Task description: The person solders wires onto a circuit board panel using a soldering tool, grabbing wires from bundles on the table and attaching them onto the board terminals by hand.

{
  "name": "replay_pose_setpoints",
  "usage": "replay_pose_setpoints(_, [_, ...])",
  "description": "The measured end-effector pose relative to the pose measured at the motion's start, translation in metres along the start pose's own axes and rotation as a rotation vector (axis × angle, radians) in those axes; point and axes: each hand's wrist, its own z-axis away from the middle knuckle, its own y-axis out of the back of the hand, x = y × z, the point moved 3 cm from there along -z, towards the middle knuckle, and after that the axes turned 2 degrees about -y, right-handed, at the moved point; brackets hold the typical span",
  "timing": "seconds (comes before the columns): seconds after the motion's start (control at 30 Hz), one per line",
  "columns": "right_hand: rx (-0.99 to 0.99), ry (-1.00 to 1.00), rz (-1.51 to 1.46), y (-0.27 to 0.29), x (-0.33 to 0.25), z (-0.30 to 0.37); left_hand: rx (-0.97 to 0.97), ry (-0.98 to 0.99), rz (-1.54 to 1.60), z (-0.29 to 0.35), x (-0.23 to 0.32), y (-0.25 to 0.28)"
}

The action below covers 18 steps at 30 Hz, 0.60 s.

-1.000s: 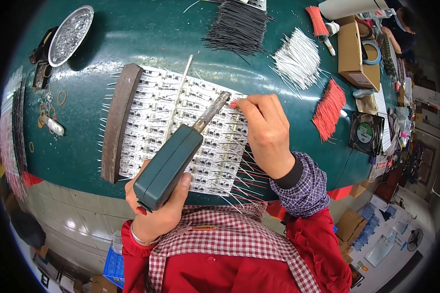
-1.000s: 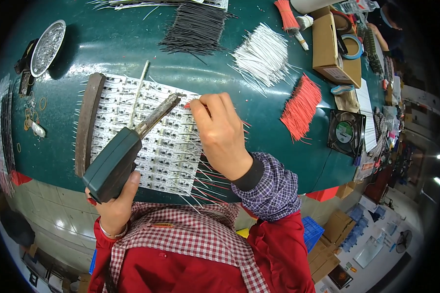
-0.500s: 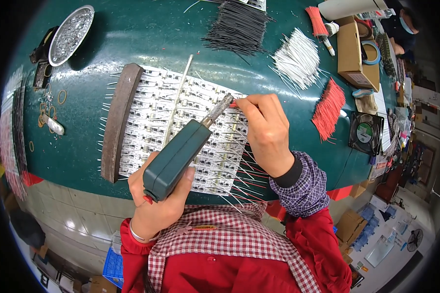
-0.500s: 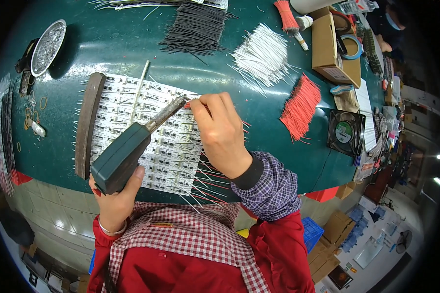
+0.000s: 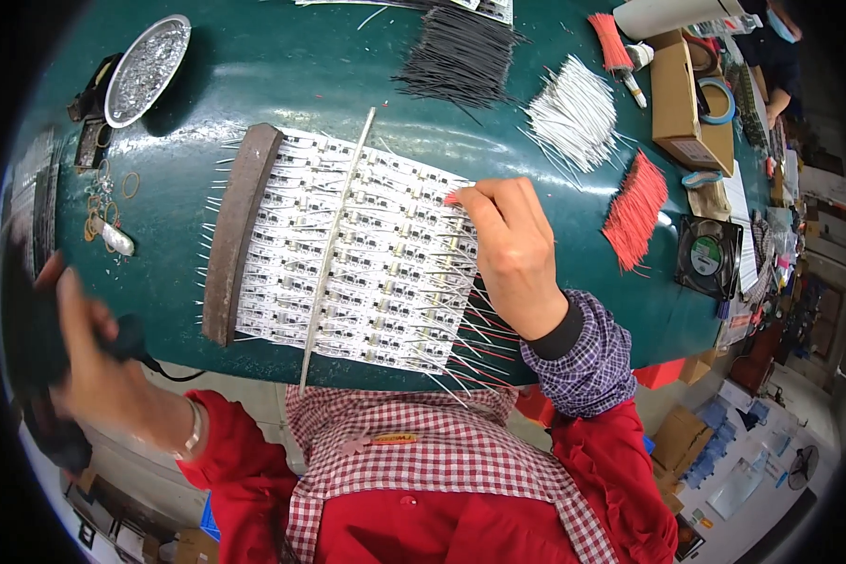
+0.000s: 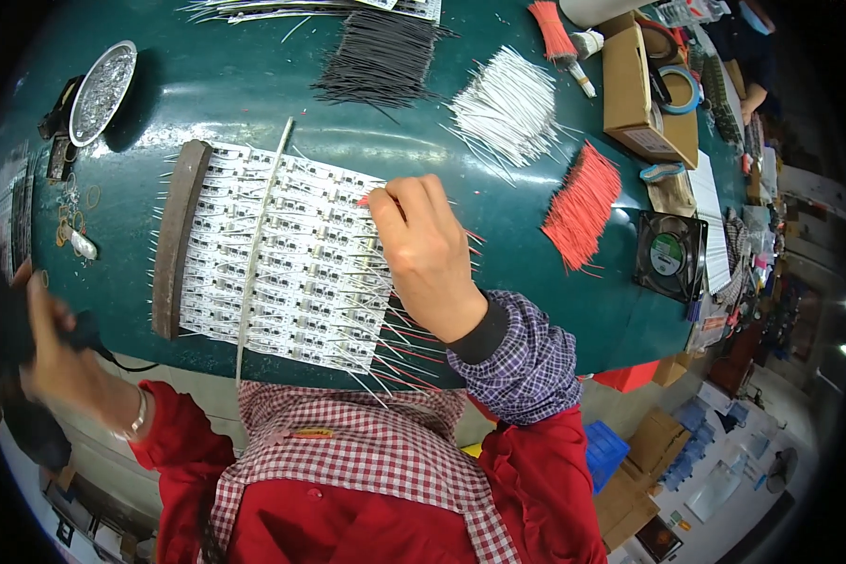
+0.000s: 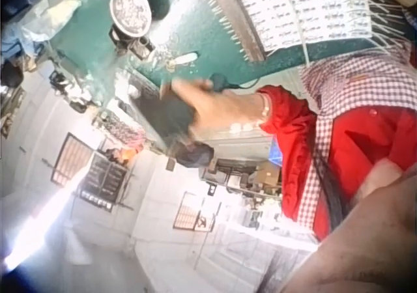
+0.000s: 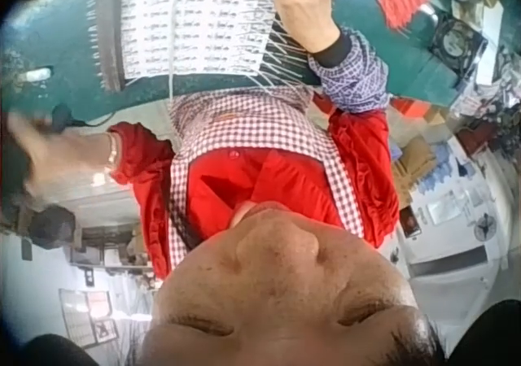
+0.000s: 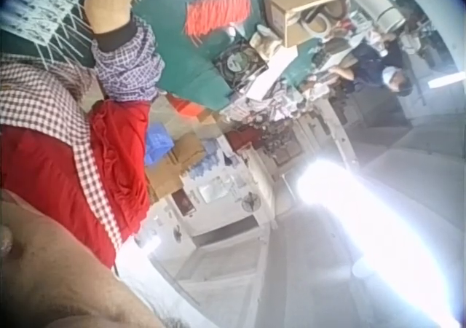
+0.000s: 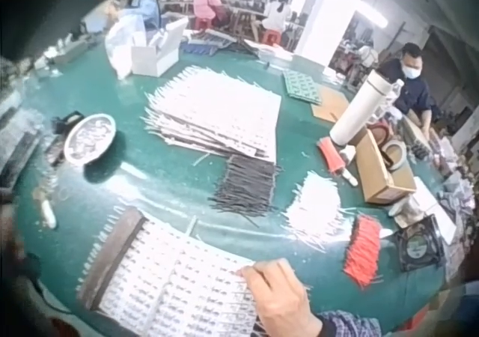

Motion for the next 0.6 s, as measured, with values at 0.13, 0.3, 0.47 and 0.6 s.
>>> replay_pose_setpoints(0.13, [-0.01,-0.01,-0.008,-0.005,0.0,-0.001,-0.138,0.077,0.254,0.027,-0.014,-0.001])
replay_pose_setpoints(0.3, [0.044,-0.005,-0.036,0.005,0.0,0.007,-0.33,0.433,0.578,0.097,0.035,-0.013])
replay_pose_setpoints(0.47, [0.079,0.007,-0.083,0.003,-0.007,0.015,-0.779,0.329,0.437,0.136,0.025,-0.018])
replay_pose_setpoints(0.6, [0.056,-0.001,-0.091,0.0,-0.006,0.017,-0.852,0.503,0.374,0.135,0.04,-0.026])
